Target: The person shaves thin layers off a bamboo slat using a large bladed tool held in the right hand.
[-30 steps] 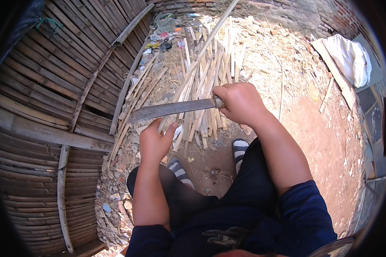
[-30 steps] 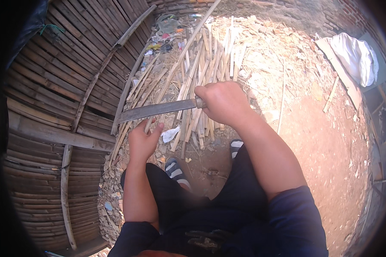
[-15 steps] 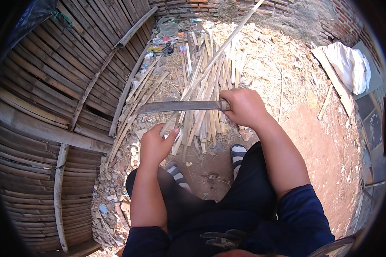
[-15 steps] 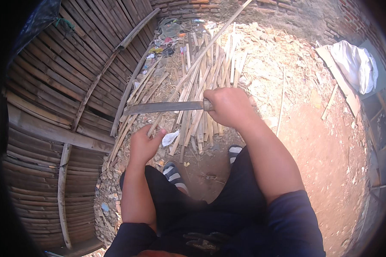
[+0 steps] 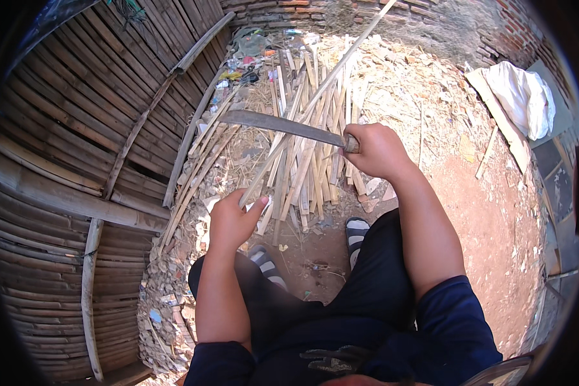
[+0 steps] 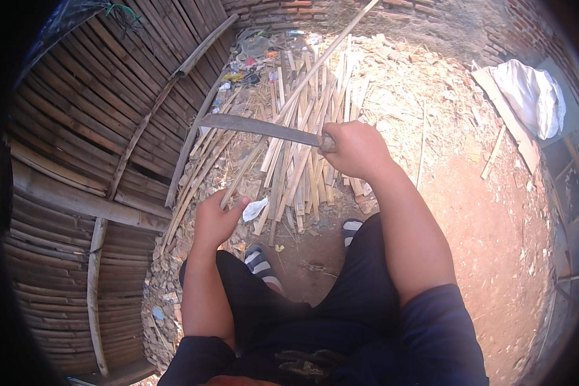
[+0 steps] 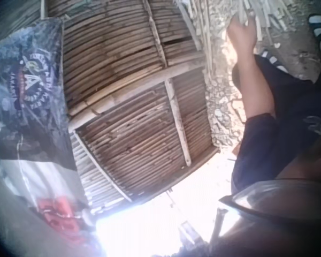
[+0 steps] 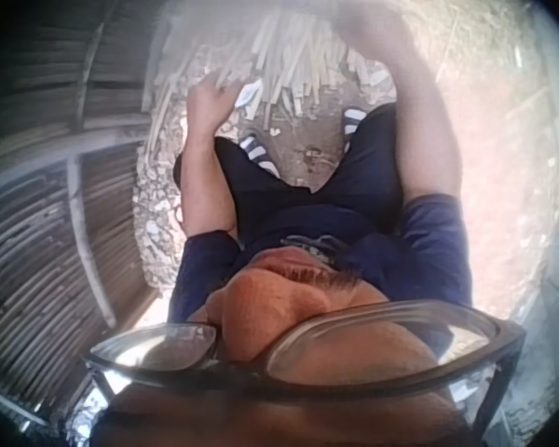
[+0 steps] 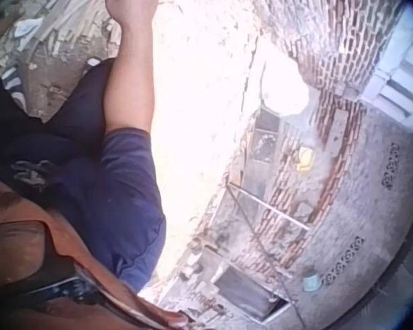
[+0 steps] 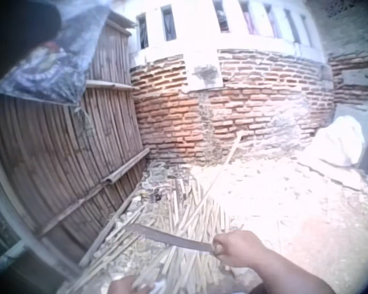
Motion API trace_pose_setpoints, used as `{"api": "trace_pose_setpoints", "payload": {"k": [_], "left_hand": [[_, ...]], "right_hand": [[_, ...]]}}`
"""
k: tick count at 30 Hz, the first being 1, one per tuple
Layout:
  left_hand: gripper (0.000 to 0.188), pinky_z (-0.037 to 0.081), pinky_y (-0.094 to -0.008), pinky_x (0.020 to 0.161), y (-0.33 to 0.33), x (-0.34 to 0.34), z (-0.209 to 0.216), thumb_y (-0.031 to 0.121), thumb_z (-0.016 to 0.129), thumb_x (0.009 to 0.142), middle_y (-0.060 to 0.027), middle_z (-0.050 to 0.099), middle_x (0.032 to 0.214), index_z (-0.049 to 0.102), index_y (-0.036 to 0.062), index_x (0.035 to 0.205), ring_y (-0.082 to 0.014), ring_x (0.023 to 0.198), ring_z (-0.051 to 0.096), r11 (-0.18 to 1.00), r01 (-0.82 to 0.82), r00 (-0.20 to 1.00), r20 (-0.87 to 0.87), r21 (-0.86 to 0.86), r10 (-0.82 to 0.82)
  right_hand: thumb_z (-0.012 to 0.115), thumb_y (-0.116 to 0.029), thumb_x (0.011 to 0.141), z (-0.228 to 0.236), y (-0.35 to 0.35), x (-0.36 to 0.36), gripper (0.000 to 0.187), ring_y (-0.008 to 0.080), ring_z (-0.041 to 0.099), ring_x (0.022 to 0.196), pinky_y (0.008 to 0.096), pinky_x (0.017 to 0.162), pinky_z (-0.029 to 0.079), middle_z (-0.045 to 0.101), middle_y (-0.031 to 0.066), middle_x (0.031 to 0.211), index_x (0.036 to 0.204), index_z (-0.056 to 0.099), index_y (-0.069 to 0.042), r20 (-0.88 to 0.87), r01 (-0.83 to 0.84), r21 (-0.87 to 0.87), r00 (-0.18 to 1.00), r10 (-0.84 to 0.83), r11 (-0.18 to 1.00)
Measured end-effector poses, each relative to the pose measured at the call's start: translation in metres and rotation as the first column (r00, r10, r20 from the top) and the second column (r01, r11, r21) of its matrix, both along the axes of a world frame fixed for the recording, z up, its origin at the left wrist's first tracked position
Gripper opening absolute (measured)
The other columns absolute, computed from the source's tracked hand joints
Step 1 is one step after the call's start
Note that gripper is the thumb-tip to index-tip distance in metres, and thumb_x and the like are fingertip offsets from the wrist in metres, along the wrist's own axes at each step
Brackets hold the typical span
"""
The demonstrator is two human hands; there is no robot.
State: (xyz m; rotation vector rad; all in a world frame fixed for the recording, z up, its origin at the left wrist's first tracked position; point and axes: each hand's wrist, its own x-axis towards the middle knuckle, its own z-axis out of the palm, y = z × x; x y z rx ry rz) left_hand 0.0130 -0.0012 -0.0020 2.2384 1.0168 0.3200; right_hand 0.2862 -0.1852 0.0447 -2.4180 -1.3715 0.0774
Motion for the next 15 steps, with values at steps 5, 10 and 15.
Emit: {"api": "trace_pose_setpoints", "payload": {"k": [5,10,15], "left_hand": [[0.055,0.051,-0.0346,0.064,0.003,-0.005,-0.007,0.044,0.085,0.087,-0.0113,0.069,0.073,0.076,-0.0007,0.118,-0.0171,0.065,0.064,1.0,0.015,1.0,0.025,0.003,-0.015],[0.055,0.051,-0.0339,0.063,0.004,-0.008,-0.002,0.043,0.085,0.087,-0.0102,0.068,0.073,0.076,-0.001,0.119,-0.0165,0.065,0.063,1.0,0.017,1.0,0.004,-0.015,-0.017],[0.056,0.05,-0.0327,0.062,0.004,-0.006,0.0,0.044,0.085,0.088,-0.0074,0.066,0.071,0.076,-0.0012,0.12,-0.0143,0.064,0.062,0.997,0.015,1.0,0.024,-0.082,-0.013]], "right_hand": [[0.08,-0.029,0.086,0.003,0.007,-0.015,0.026,0.0391,0.073,0.088,0.0517,0.078,0.057,0.074,0.0181,0.088,0.101,0.073,-0.01,0.013,-0.15,-0.114,0.988,0.152,0.982],[0.08,-0.033,0.088,-0.009,-0.003,0.041,0.032,0.0402,0.072,0.086,0.0494,0.079,0.055,0.074,0.0203,0.09,0.106,0.074,-0.006,-0.233,0.272,0.14,0.943,-0.236,0.952],[0.079,-0.03,0.089,-0.011,-0.006,0.034,0.03,0.0405,0.072,0.087,0.049,0.08,0.056,0.074,0.0206,0.089,0.107,0.074,-0.006,-0.182,0.138,0.104,0.976,-0.118,0.985]]}}
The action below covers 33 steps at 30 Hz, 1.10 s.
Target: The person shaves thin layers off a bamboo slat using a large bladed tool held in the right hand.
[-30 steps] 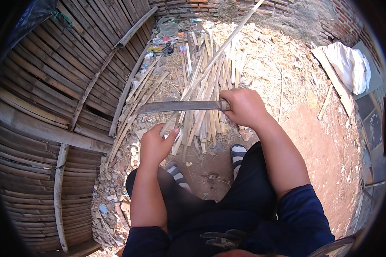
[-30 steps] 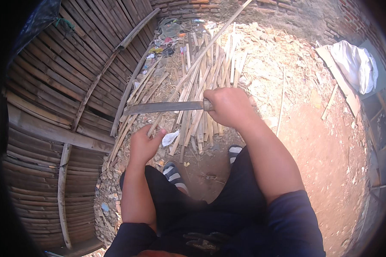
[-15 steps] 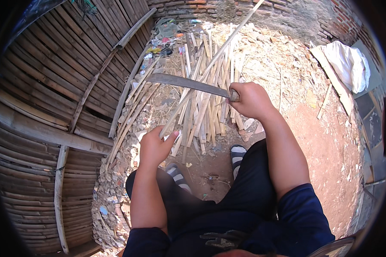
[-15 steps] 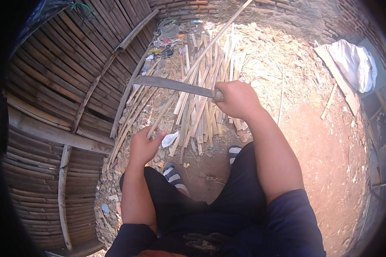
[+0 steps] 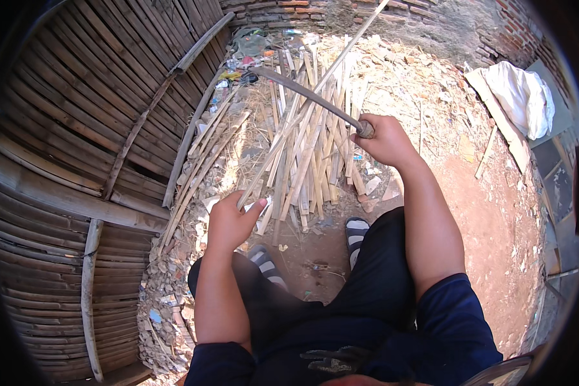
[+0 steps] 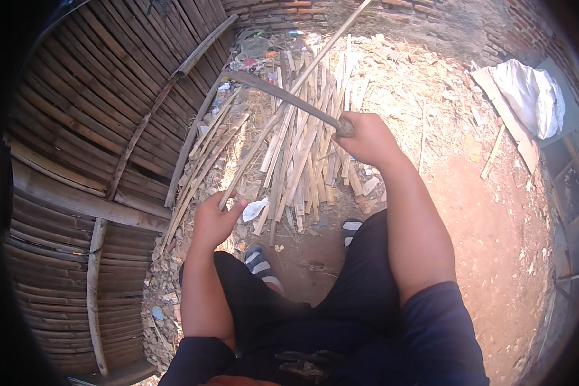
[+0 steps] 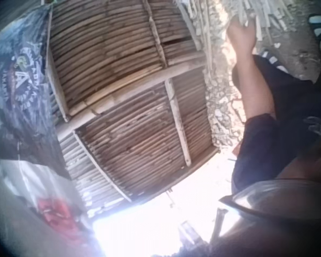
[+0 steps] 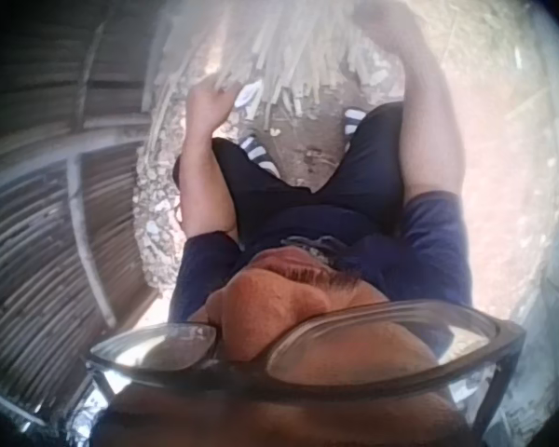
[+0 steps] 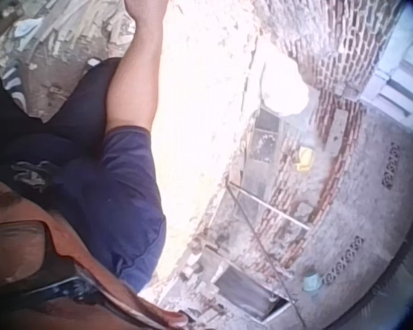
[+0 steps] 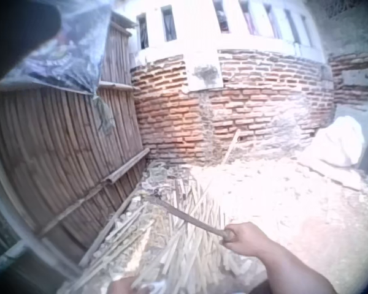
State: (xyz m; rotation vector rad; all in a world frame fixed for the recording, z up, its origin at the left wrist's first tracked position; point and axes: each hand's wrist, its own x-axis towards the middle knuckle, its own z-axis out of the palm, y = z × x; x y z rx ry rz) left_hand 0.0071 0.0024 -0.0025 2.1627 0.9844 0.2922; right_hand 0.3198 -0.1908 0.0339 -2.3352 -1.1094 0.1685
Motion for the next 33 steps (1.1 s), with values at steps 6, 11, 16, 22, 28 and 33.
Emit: {"api": "trace_pose_setpoints", "payload": {"k": [6,11,16,22,28,33], "left_hand": [[0.056,0.049,-0.0319,0.06,0.002,0.0,-0.007,0.043,0.084,0.089,-0.0049,0.065,0.068,0.075,-0.0025,0.12,-0.013,0.062,0.061,1.0,0.011,1.0,0.026,0.012,-0.011],[0.055,0.048,-0.0321,0.06,0.006,-0.006,-0.01,0.041,0.084,0.089,-0.0046,0.064,0.067,0.074,-0.0024,0.121,-0.0126,0.062,0.06,0.999,0.037,0.999,-0.01,0.012,-0.037],[0.055,0.045,-0.0314,0.058,0.004,-0.002,-0.006,0.039,0.085,0.089,-0.0037,0.063,0.067,0.074,-0.0022,0.123,-0.0114,0.059,0.056,0.997,0.074,0.997,-0.024,0.022,-0.074],[0.055,0.044,-0.0303,0.059,0.002,0.0,-0.008,0.038,0.085,0.088,-0.0019,0.06,0.068,0.074,-0.0016,0.124,-0.01,0.06,0.053,0.996,0.06,0.998,0.005,-0.062,-0.06],[0.049,0.045,-0.0296,0.059,0.003,-0.005,-0.01,0.033,0.084,0.091,-0.0009,0.061,0.069,0.073,-0.0015,0.124,-0.0094,0.061,0.053,0.992,0.057,0.997,0.058,-0.11,-0.051],[0.049,0.045,-0.029,0.059,0.003,-0.001,-0.001,0.033,0.084,0.091,-0.0004,0.061,0.069,0.072,-0.0018,0.124,-0.0097,0.061,0.054,0.993,0.06,0.998,0.003,-0.104,-0.06]], "right_hand": [[0.085,-0.033,0.082,0.001,0.008,-0.048,0.032,0.0404,0.071,0.081,0.0497,0.072,0.054,0.071,0.0194,0.08,0.1,0.075,-0.009,0.17,-0.333,-0.148,0.919,0.356,0.931],[0.081,-0.032,0.088,0.005,0.005,-0.004,0.033,0.0399,0.072,0.088,0.0492,0.08,0.057,0.074,0.0214,0.092,0.11,0.076,-0.008,-0.005,0.024,-0.054,1.0,-0.025,0.998],[0.08,-0.029,0.088,-0.003,-0.002,0.009,0.032,0.0397,0.072,0.086,0.0486,0.08,0.056,0.074,0.0212,0.091,0.111,0.075,-0.008,-0.043,0.085,0.027,0.996,-0.084,0.996],[0.081,-0.02,0.077,-0.002,0.007,-0.048,0.023,0.0405,0.071,0.081,0.0509,0.073,0.055,0.072,0.018,0.08,0.096,0.073,-0.01,0.213,-0.334,-0.109,0.912,0.351,0.936],[0.081,-0.026,0.085,0.004,0.012,-0.009,0.027,0.0389,0.072,0.086,0.049,0.077,0.057,0.074,0.0188,0.089,0.103,0.073,-0.008,0.044,-0.043,-0.049,0.998,0.045,0.998],[0.08,-0.029,0.088,-0.009,-0.001,0.01,0.031,0.0375,0.072,0.086,0.0467,0.078,0.056,0.074,0.0189,0.09,0.109,0.075,-0.007,-0.101,0.15,0.135,0.985,-0.137,0.979]]}}
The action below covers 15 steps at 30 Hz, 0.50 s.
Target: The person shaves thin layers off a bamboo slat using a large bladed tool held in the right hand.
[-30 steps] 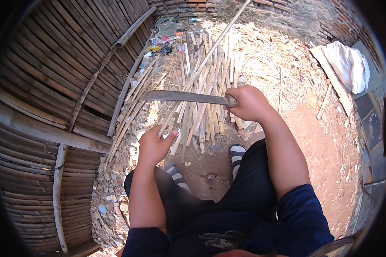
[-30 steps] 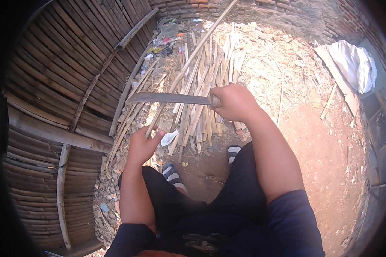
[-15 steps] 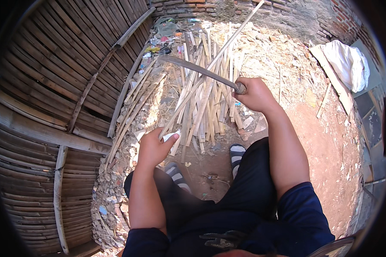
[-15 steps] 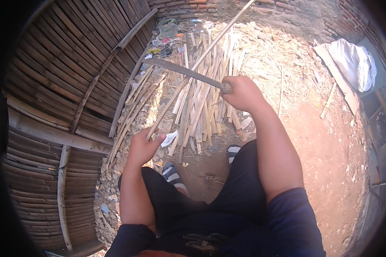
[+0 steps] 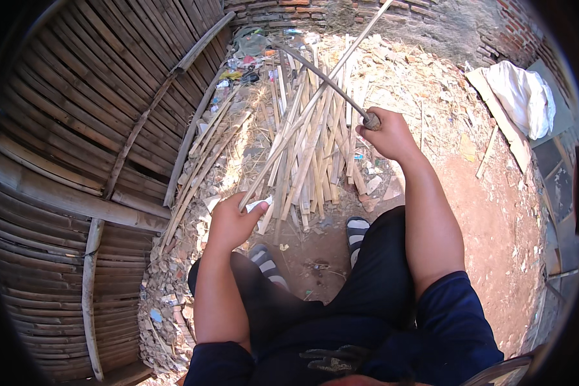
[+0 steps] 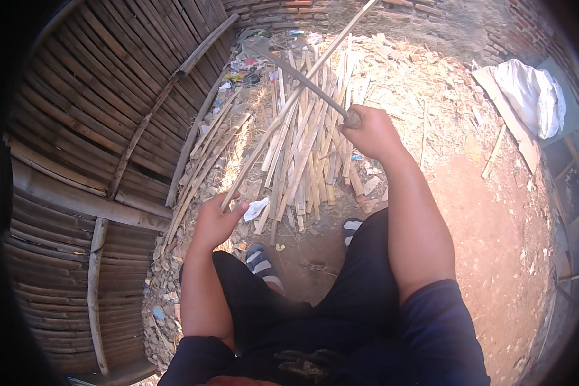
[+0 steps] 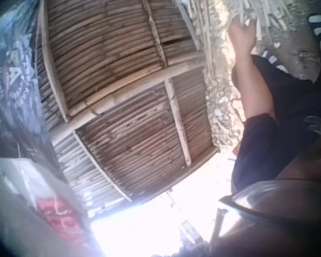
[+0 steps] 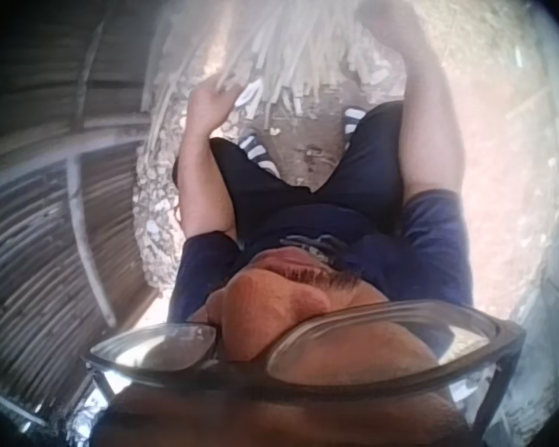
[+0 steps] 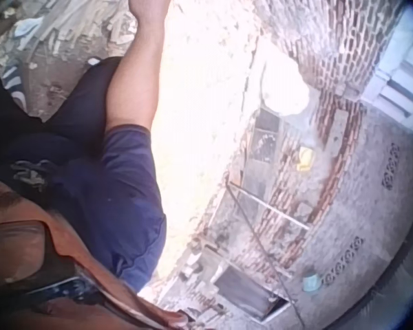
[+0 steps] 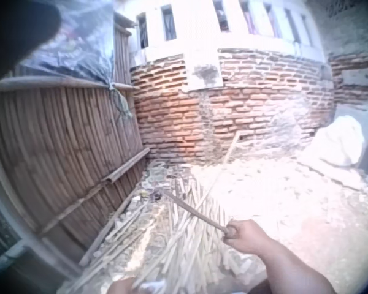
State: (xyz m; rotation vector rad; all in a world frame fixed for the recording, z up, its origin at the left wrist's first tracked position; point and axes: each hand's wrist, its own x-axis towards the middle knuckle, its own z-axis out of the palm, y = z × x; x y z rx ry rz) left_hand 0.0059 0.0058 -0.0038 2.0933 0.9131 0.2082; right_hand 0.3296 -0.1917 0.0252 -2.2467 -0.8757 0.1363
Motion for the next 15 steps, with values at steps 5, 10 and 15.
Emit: {"api": "trace_pose_setpoints", "payload": {"k": [5,10,15], "left_hand": [[0.051,0.043,-0.0294,0.057,0.001,0.001,-0.01,0.033,0.085,0.09,0.0006,0.058,0.067,0.072,-0.0032,0.123,-0.0088,0.061,0.053,1.0,-0.029,0.999,0.038,0.005,0.029],[0.053,0.04,-0.0294,0.056,0.002,-0.004,-0.005,0.034,0.086,0.089,0.0022,0.055,0.066,0.072,-0.0033,0.124,-0.0081,0.061,0.051,0.999,0.012,1.0,0.03,-0.042,-0.011],[0.053,0.04,-0.0291,0.057,0.002,-0.006,-0.001,0.034,0.087,0.089,0.003,0.053,0.067,0.072,-0.0022,0.124,-0.008,0.062,0.05,0.999,0.036,0.999,0.034,0.0,-0.036]], "right_hand": [[0.084,-0.028,0.083,0.006,0.006,-0.044,0.028,0.0402,0.07,0.08,0.0487,0.071,0.054,0.071,0.018,0.079,0.097,0.072,-0.007,0.216,-0.324,-0.259,0.899,0.382,0.91],[0.087,-0.035,0.081,0.013,0.015,-0.056,0.034,0.0409,0.071,0.082,0.0512,0.073,0.055,0.072,0.0178,0.08,0.095,0.072,-0.008,0.21,-0.348,-0.301,0.884,0.418,0.888],[0.086,-0.04,0.086,0.012,0.005,-0.006,0.04,0.0368,0.066,0.07,0.046,0.066,0.05,0.067,0.0187,0.073,0.092,0.071,-0.003,0.176,0.019,-0.077,0.984,-0.006,0.997]]}}
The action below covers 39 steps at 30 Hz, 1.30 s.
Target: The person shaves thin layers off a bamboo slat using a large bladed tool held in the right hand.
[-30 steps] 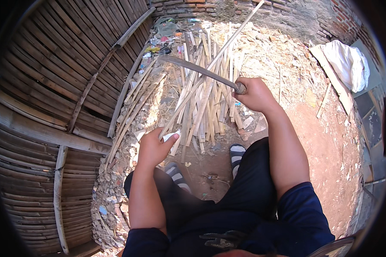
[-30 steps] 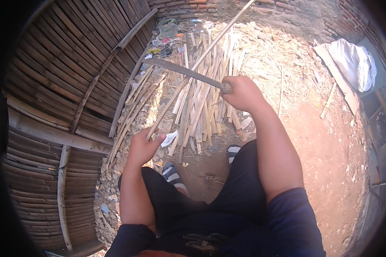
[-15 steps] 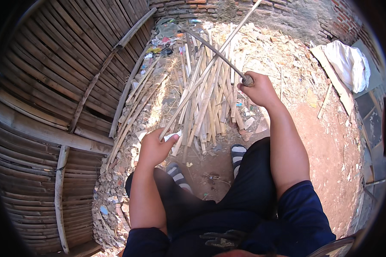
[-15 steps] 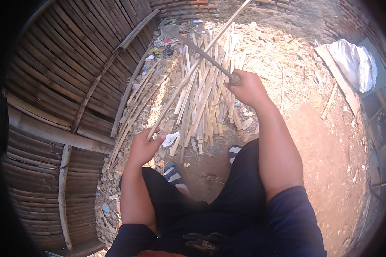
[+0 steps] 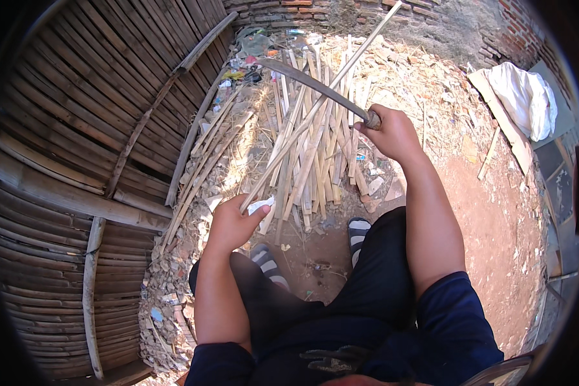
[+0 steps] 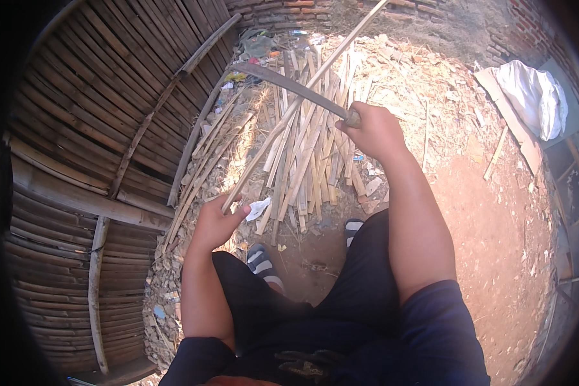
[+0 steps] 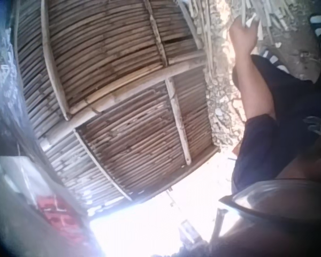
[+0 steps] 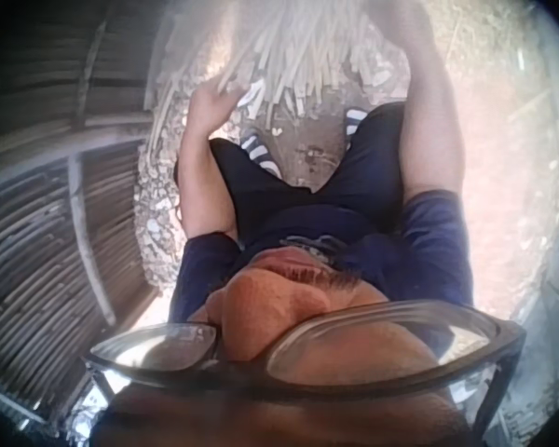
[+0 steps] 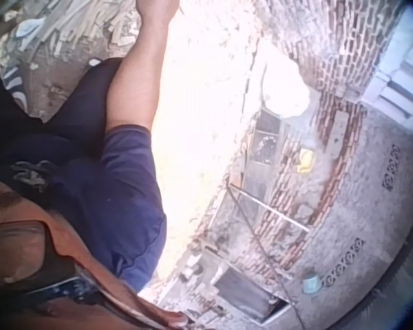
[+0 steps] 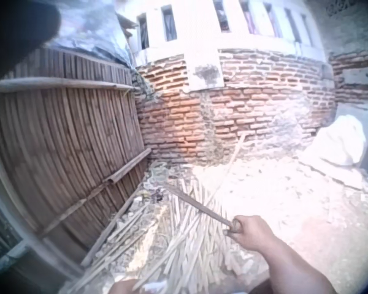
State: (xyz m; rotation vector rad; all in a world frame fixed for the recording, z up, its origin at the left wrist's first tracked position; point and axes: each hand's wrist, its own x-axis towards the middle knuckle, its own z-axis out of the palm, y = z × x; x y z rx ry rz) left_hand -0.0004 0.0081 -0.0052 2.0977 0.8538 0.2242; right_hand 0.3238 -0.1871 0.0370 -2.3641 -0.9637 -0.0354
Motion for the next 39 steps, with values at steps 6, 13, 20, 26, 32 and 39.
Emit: {"api": "trace_pose_setpoints", "payload": {"k": [6,13,20,26,32,39], "left_hand": [[0.053,0.04,-0.0294,0.057,0.003,0.003,-0.006,0.035,0.086,0.088,0.0026,0.053,0.066,0.073,-0.0022,0.124,-0.0086,0.061,0.05,0.999,-0.032,0.999,-0.009,0.031,0.032],[0.055,0.043,-0.0302,0.058,0.007,-0.003,-0.007,0.038,0.086,0.089,-0.0006,0.059,0.066,0.073,-0.0033,0.123,-0.0104,0.06,0.054,0.998,-0.06,0.998,-0.022,0.002,0.06],[0.06,0.05,-0.0321,0.062,0.016,-0.009,-0.006,0.042,0.085,0.089,-0.0077,0.066,0.07,0.072,-0.0051,0.124,-0.0132,0.065,0.062,0.992,-0.114,0.993,-0.038,-0.061,0.112],[0.062,0.05,-0.0324,0.063,0.015,-0.004,-0.012,0.044,0.085,0.089,-0.0072,0.066,0.072,0.072,-0.0059,0.123,-0.0134,0.067,0.062,0.996,-0.088,0.996,0.013,-0.014,0.088],[0.056,0.047,-0.0302,0.061,0.014,-0.01,-0.007,0.039,0.086,0.089,-0.0033,0.064,0.07,0.073,-0.0032,0.123,-0.0102,0.064,0.057,0.996,-0.072,0.997,0.006,-0.05,0.073],[0.052,0.048,-0.031,0.063,0.013,-0.009,0.002,0.038,0.083,0.092,-0.0038,0.067,0.078,0.073,-0.0037,0.122,-0.0111,0.07,0.061,0.992,-0.094,0.996,-0.015,-0.079,0.093]], "right_hand": [[0.082,-0.038,0.089,0.012,0.0,-0.024,0.044,0.0423,0.072,0.093,0.0501,0.083,0.057,0.074,0.0239,0.094,0.107,0.069,0.001,-0.126,-0.2,-0.149,0.975,0.182,0.968],[0.089,-0.033,0.083,0.002,0.006,-0.045,0.046,0.0385,0.069,0.076,0.0453,0.071,0.053,0.069,0.0206,0.08,0.11,0.071,-0.001,-0.152,-0.548,-0.178,0.836,0.528,0.817],[0.084,-0.041,0.088,0.009,-0.008,-0.002,0.049,0.0387,0.073,0.09,0.0478,0.081,0.056,0.074,0.0214,0.092,0.116,0.071,-0.003,-0.043,-0.075,-0.024,0.996,0.074,0.997],[0.083,-0.035,0.087,0.004,0.001,-0.031,0.038,0.0391,0.071,0.084,0.0489,0.075,0.055,0.073,0.0189,0.086,0.107,0.069,-0.006,0.075,-0.232,-0.113,0.968,0.241,0.966],[0.084,-0.03,0.084,-0.006,0.015,-0.051,0.028,0.0406,0.069,0.079,0.0499,0.072,0.054,0.071,0.0166,0.082,0.093,0.07,-0.007,0.231,-0.428,-0.223,0.85,0.474,0.876],[0.079,-0.026,0.089,-0.005,0.003,0.003,0.025,0.0413,0.07,0.086,0.0501,0.076,0.055,0.072,0.0204,0.087,0.102,0.072,-0.007,0.012,-0.025,-0.053,1.0,0.026,0.998]]}}
